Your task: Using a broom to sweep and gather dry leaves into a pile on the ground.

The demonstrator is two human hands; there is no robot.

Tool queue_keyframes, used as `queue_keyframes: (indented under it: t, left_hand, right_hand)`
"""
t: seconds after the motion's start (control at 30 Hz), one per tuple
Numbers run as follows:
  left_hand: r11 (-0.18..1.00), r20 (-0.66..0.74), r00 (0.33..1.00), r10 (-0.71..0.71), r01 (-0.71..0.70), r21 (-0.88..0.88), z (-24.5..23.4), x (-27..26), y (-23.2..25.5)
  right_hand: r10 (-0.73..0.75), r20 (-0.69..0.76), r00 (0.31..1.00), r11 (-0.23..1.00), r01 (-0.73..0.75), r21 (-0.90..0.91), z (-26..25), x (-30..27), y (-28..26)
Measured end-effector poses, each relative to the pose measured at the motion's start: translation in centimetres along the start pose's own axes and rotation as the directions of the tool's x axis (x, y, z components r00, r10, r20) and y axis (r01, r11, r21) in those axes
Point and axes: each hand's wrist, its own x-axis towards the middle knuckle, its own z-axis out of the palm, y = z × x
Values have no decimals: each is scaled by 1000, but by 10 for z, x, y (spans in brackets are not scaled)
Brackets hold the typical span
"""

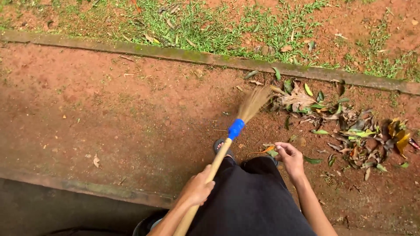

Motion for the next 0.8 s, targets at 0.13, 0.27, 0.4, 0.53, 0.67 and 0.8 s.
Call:
queue_keyframes:
  t: [0.13,0.27,0.4,0.53,0.67,0.8]
  left_hand:
    - [994,-119,991,-66,76,81,-18,33,-28]
    - [994,-244,964,102,-86,74,-15,138,-37]
    - [943,-109,976,188,-148,299,40,214,-2]
    - [935,88,959,269,-282,214,70,192,26]
    - [920,117,936,331,-348,181,21,95,40]
    - [961,112,971,210,-227,161,-28,21,33]
  right_hand:
    - [-18,-31,999,1000,18,1,-5,3,5]
    - [-51,-51,997,996,54,66,3,2,9]
    - [-67,-109,992,989,81,124,6,-2,15]
    - [-73,-142,987,982,96,163,7,13,33]
    - [-76,-91,993,982,90,164,32,26,19]
    - [-146,21,989,976,140,166,65,48,-22]
